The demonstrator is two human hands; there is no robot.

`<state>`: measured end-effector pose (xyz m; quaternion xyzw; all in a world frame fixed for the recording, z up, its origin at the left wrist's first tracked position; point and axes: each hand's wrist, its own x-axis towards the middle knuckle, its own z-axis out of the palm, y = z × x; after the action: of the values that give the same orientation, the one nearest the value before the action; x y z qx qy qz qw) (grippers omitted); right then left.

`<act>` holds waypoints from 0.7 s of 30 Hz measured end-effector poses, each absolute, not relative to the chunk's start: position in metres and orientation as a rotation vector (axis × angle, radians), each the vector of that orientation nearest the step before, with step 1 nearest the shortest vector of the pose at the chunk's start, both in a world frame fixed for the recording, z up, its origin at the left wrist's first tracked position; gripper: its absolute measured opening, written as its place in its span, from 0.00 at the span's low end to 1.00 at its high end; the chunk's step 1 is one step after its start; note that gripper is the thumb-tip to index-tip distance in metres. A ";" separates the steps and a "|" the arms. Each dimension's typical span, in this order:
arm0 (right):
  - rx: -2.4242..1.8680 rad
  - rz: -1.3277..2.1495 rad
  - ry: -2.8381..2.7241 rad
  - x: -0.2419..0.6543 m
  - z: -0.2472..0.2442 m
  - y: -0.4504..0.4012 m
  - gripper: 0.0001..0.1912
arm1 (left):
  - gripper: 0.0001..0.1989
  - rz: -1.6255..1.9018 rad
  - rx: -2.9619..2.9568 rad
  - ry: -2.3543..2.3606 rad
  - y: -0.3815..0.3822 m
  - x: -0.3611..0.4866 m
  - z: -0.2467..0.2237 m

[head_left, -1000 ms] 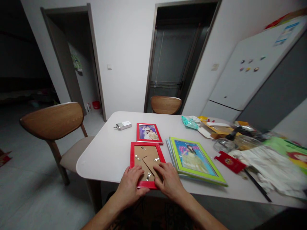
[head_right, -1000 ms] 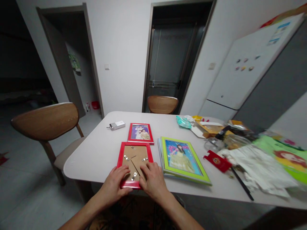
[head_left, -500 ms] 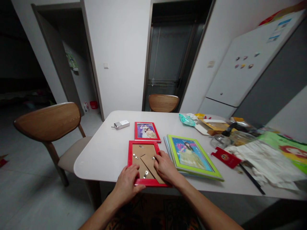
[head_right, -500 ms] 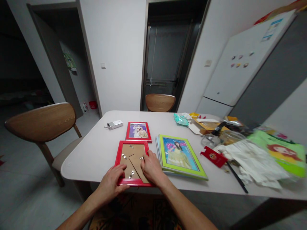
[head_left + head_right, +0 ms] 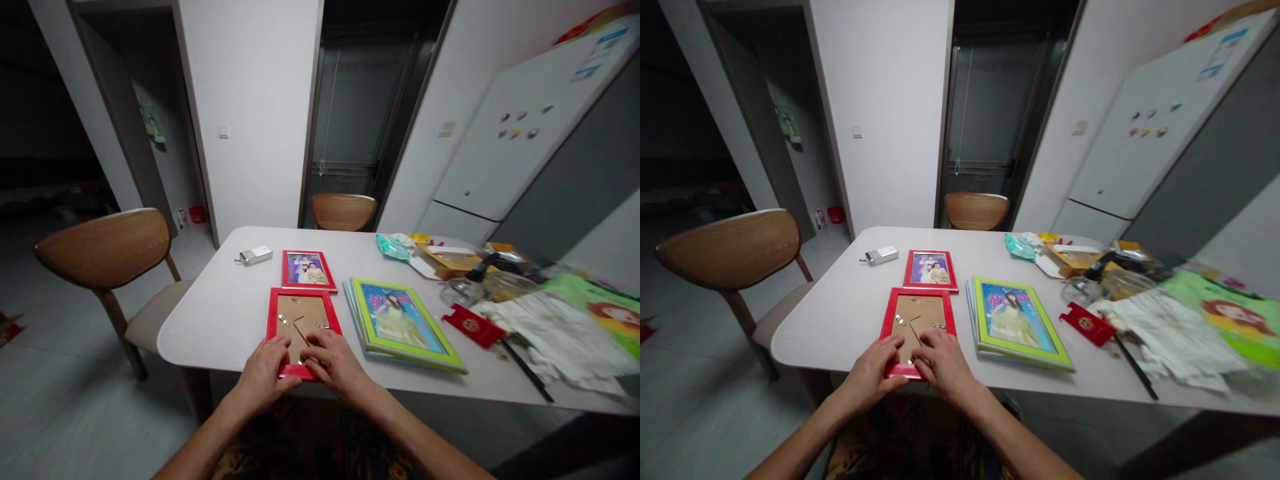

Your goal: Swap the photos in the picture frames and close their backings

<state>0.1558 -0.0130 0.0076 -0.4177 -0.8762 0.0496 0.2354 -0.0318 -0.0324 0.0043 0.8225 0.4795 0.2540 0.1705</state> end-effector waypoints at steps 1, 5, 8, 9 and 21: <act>-1.135 0.161 -2.406 0.153 0.007 -0.012 0.08 | 0.11 0.719 2.329 1.359 -0.032 -0.033 0.004; -1.159 0.214 -2.406 0.148 0.007 -0.007 0.07 | 0.11 0.709 2.314 1.349 -0.030 -0.034 0.004; -1.087 0.225 -2.446 0.149 0.010 -0.007 0.08 | 0.11 0.696 2.311 1.354 -0.030 -0.034 0.005; -1.058 0.224 -2.457 0.150 0.011 -0.009 0.09 | 0.11 0.699 2.306 1.358 -0.030 -0.034 0.005; -0.987 0.286 -2.517 0.153 0.016 -0.011 0.11 | 0.12 0.741 2.244 1.348 -0.032 -0.036 0.007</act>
<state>0.1527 -0.0114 0.0161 -0.3549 -0.9052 0.1030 0.2098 -0.0356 -0.0319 0.0075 0.8065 0.4846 0.2665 0.2091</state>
